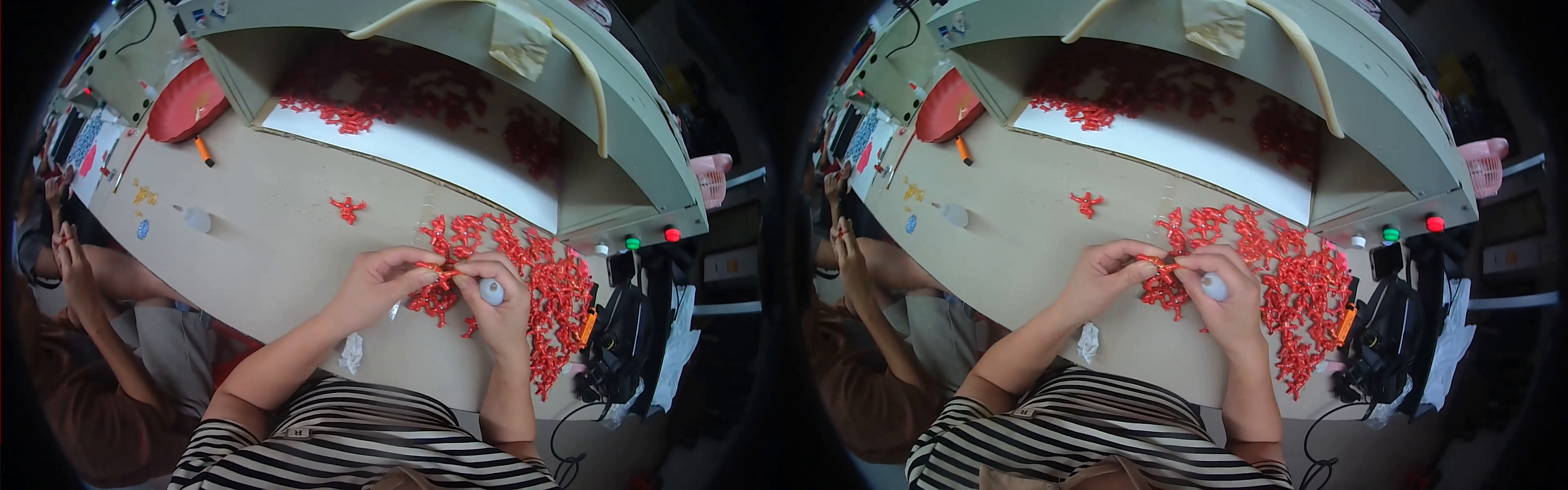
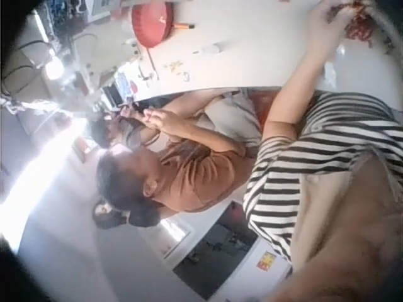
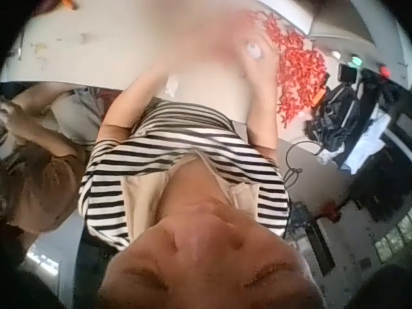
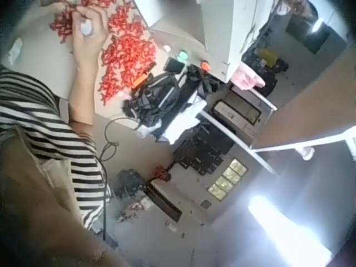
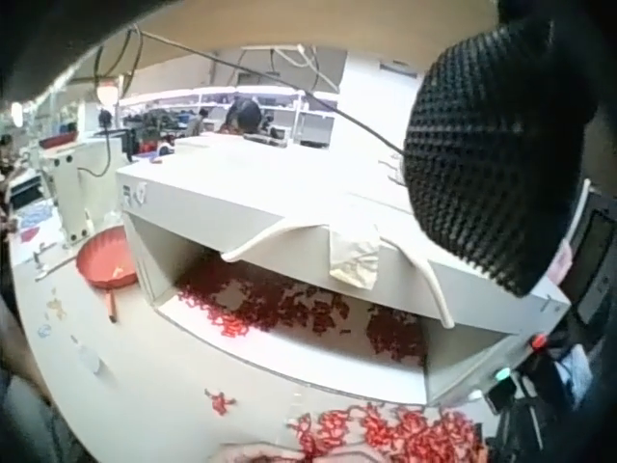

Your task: The person applies adhesive from a bottle to small red plastic components, then joins the components together by hand.

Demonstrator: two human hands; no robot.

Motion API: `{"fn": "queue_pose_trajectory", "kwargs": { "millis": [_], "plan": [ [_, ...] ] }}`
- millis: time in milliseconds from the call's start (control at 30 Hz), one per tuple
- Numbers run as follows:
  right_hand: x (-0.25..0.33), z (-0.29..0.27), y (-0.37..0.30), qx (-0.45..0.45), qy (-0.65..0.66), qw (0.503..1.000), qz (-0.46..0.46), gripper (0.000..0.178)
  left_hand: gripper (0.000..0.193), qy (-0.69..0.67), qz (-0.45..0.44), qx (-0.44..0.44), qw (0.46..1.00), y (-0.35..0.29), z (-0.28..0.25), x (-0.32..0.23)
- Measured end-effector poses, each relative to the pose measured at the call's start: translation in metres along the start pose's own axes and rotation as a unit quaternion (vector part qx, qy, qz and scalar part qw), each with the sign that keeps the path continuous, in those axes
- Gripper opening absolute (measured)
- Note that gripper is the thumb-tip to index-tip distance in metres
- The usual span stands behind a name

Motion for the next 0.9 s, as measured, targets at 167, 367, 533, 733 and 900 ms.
{"fn": "queue_pose_trajectory", "kwargs": {
  "millis": [167,367,533,733,900],
  "plan": [
    [-0.0002,-0.0045,-0.0019,0.008,0.01,1.0,0.013,0.017,0.022,0.016,-0.002,0.003,1.0,-0.0011,0.0032,-0.0001],
    [-0.0008,-0.0033,-0.0013,0.012,0.011,1.0,-0.003,0.016,0.021,0.003,-0.003,0.005,1.0,-0.0016,0.0039,-0.0004],
    [-0.0004,-0.0026,-0.0014,0.01,0.017,1.0,0.019,0.015,0.021,0.014,0.002,-0.005,1.0,-0.0018,0.0022,-0.0018],
    [-0.0022,-0.0026,-0.0017,0.012,0.025,0.999,0.02,0.015,0.02,0.002,0.003,-0.001,1.0,-0.002,0.0025,-0.0018],
    [-0.0024,-0.0031,-0.0014,0.016,0.032,0.999,0.023,0.015,0.02,0.006,-0.004,-0.002,1.0,-0.0018,0.0026,-0.0015]
  ]
}}
Point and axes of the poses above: each hand's wrist, its own y-axis towards the middle knuckle, its own z-axis out of the palm, x = y × z, the point moved 3 cm from there along y, towards the middle knuckle, and after that the axes turned 12 degrees about -x, right-handed, at the moved point
